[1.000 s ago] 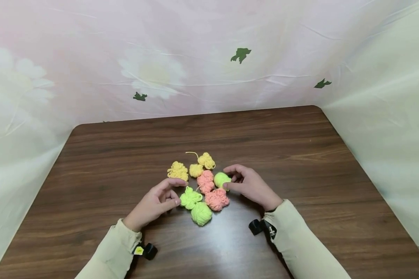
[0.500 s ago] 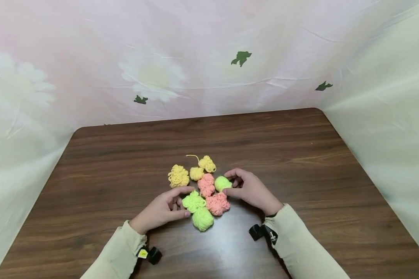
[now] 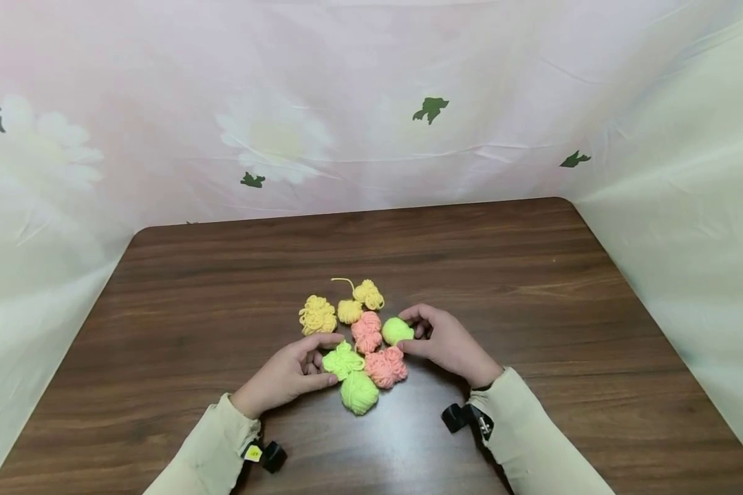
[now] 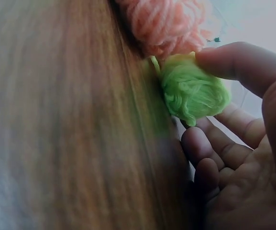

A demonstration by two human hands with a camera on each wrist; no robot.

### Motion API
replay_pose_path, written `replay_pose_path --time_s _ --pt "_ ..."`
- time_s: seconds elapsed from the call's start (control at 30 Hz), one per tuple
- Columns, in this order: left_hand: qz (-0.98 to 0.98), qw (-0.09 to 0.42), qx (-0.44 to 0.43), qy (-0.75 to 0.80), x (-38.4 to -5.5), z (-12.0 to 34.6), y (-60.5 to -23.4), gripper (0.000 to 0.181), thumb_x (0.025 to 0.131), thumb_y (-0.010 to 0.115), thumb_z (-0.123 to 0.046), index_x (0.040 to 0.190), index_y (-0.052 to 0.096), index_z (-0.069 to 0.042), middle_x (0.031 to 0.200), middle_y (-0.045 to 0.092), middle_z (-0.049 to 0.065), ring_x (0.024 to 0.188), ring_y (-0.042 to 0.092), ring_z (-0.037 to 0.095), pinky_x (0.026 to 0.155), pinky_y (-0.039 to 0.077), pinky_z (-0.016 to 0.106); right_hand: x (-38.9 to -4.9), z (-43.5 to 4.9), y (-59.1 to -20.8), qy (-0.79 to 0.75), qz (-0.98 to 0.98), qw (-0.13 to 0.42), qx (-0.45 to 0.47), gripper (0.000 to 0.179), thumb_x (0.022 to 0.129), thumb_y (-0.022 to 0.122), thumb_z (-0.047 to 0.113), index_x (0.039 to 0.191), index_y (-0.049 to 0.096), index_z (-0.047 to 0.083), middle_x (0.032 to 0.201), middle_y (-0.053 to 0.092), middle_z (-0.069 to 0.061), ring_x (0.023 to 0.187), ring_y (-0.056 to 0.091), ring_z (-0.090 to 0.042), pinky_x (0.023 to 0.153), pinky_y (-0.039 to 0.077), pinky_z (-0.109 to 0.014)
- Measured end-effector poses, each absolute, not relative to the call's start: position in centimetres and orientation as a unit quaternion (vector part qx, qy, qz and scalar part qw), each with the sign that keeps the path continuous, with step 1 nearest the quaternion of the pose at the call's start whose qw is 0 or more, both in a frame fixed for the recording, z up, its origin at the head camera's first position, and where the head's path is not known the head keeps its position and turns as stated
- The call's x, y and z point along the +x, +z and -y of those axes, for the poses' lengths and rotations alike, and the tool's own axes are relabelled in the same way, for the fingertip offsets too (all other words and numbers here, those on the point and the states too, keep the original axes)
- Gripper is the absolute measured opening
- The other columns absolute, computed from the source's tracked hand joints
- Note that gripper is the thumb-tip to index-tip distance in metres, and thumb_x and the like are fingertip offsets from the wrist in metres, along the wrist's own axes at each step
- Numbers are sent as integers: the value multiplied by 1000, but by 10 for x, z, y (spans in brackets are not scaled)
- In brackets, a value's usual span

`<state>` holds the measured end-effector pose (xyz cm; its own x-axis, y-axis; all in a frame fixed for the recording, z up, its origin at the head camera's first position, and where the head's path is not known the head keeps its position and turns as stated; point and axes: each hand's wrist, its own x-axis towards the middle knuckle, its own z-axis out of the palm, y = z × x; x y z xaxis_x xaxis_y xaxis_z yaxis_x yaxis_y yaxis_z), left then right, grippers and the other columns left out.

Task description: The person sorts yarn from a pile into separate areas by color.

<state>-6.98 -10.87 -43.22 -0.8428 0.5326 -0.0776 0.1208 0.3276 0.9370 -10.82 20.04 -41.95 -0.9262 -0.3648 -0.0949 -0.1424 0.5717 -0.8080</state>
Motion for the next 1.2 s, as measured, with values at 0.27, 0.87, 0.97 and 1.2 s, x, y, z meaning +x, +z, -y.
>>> replay_pose_path --time_s 0.27,0.87,0.97,1.2 --pt "-794 187 202 542 -69 109 -431 57 89 78 -16 141 55 -16 98 63 -4 75 60 11 63 53 26 -109 -203 -423 -460 -870 104 -141 41 81 85 24 117 66 16 90 62 -1 79 56 -20 66 47 -28" --pt "-789 185 201 551 -70 108 -433 53 89 79 -20 137 58 -18 87 64 -4 72 60 11 62 52 25 -116 -218 -427 -540 -832 48 -115 41 85 83 14 120 64 7 90 63 -9 72 57 -13 59 47 -23" --pt "-789 184 199 551 -70 108 -432 52 89 79 -20 137 58 -18 87 64 -4 71 60 11 61 52 25 -118 -219 -427 -539 -833 52 -110 41 85 82 15 121 63 7 92 63 -9 72 57 -13 59 48 -23" --pt "-788 186 198 553 -69 109 -431 50 89 79 -19 135 59 -19 87 64 -3 72 60 11 62 52 25 -120 -220 -425 -537 -836 45 -102 41 85 82 15 120 63 6 98 63 -10 76 57 -15 60 48 -23"
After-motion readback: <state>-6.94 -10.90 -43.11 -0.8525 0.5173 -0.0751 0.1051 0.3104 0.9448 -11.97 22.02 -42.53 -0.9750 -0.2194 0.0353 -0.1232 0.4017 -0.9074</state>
